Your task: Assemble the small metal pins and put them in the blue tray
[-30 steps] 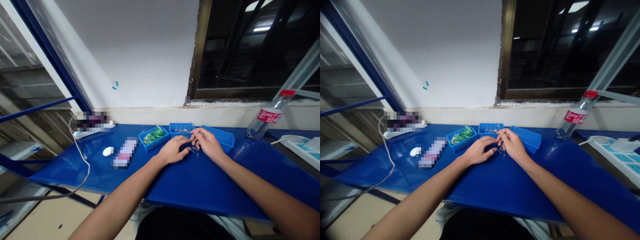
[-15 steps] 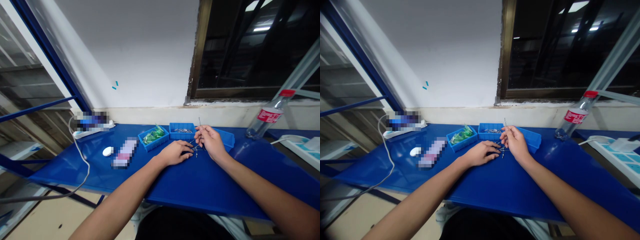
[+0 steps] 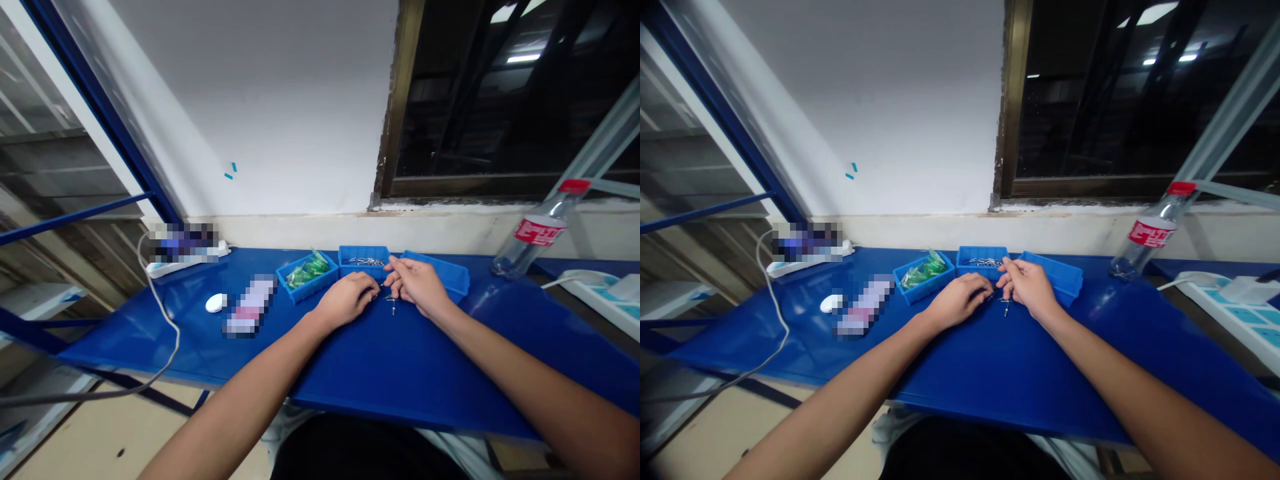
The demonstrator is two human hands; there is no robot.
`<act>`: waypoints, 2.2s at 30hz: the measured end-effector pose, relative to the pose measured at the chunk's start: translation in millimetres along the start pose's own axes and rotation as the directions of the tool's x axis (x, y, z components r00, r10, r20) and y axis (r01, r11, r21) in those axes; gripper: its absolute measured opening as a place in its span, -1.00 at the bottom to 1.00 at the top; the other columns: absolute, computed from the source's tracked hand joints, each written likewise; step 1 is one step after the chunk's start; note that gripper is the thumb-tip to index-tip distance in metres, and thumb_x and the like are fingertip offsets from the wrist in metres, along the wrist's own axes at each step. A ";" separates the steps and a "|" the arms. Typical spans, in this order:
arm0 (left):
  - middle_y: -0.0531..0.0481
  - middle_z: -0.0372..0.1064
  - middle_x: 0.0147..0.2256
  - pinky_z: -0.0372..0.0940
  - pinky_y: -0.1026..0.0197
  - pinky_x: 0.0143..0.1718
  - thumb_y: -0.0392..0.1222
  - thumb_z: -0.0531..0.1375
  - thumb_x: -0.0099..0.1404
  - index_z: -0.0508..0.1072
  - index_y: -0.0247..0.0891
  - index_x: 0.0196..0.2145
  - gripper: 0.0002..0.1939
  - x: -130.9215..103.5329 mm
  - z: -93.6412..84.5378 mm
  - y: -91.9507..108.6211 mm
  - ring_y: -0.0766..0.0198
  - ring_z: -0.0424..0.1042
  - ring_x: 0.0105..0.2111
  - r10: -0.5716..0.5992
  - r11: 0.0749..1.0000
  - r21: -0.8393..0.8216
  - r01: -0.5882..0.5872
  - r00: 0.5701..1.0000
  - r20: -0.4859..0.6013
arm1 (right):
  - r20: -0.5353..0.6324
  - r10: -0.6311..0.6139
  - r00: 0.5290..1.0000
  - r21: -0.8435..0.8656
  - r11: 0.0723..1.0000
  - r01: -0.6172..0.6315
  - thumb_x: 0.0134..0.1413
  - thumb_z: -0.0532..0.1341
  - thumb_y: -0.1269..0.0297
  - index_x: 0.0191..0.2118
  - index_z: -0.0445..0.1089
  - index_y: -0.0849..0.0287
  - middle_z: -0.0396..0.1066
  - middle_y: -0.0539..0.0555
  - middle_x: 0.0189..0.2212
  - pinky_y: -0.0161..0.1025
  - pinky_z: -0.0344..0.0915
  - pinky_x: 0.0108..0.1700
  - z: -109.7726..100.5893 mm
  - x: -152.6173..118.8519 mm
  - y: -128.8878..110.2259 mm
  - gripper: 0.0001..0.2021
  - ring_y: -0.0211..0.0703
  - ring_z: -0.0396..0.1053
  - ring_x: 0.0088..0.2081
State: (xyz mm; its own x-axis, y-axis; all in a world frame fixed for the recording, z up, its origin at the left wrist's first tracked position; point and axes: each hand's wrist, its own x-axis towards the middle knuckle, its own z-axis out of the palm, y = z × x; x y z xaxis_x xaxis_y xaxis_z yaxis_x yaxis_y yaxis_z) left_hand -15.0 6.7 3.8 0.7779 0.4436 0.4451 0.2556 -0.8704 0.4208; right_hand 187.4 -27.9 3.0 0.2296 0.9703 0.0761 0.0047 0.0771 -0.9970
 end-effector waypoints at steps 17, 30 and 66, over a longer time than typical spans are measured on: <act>-0.07 0.60 -0.21 0.48 0.26 -0.19 -0.42 0.31 0.25 0.55 -0.30 -0.10 -0.75 2.7 -1.0 0.1 0.25 0.60 -0.24 -0.296 0.907 -0.365 0.209 0.934 -0.201 | 0.182 -0.237 0.954 -0.178 0.947 0.269 0.10 0.38 -0.05 -0.13 0.52 0.14 0.57 0.13 -0.33 -0.26 0.44 -0.50 6.6 -11.9 3.4 -0.62 -0.06 0.54 -0.32; -0.10 0.58 -0.15 0.46 0.29 -0.22 -0.27 0.23 0.36 0.61 -0.26 -0.08 -0.79 2.8 -9.0 5.6 0.24 0.57 -0.20 -0.320 0.918 -0.321 0.232 0.912 -0.258 | 0.172 -0.224 0.959 -0.158 0.955 0.252 0.05 0.43 -0.01 -0.14 0.51 0.14 0.56 0.12 -0.30 -0.25 0.46 -0.47 4.6 -6.5 11.8 -0.63 -0.10 0.52 -0.33; -0.05 0.65 -0.13 0.48 0.07 0.05 -0.20 0.31 0.33 0.34 -0.26 0.30 -0.39 0.5 -6.2 3.3 0.07 0.64 -0.09 -0.438 0.853 -0.377 0.360 0.888 -0.143 | 0.281 -0.325 0.903 -0.293 0.867 0.403 0.21 0.28 0.12 -0.17 0.57 0.06 0.54 0.12 -0.20 -0.18 0.42 -0.33 5.7 -11.8 5.8 -0.81 -0.06 0.48 -0.25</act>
State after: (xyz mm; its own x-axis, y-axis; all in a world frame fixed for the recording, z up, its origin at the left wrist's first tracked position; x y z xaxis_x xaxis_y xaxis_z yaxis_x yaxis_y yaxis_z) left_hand -17.3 5.4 10.3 0.4965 0.8054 0.3237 0.2816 -0.5022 0.8176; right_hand 179.1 -37.6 -3.6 -0.0680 0.9155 0.3966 0.3821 0.3911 -0.8373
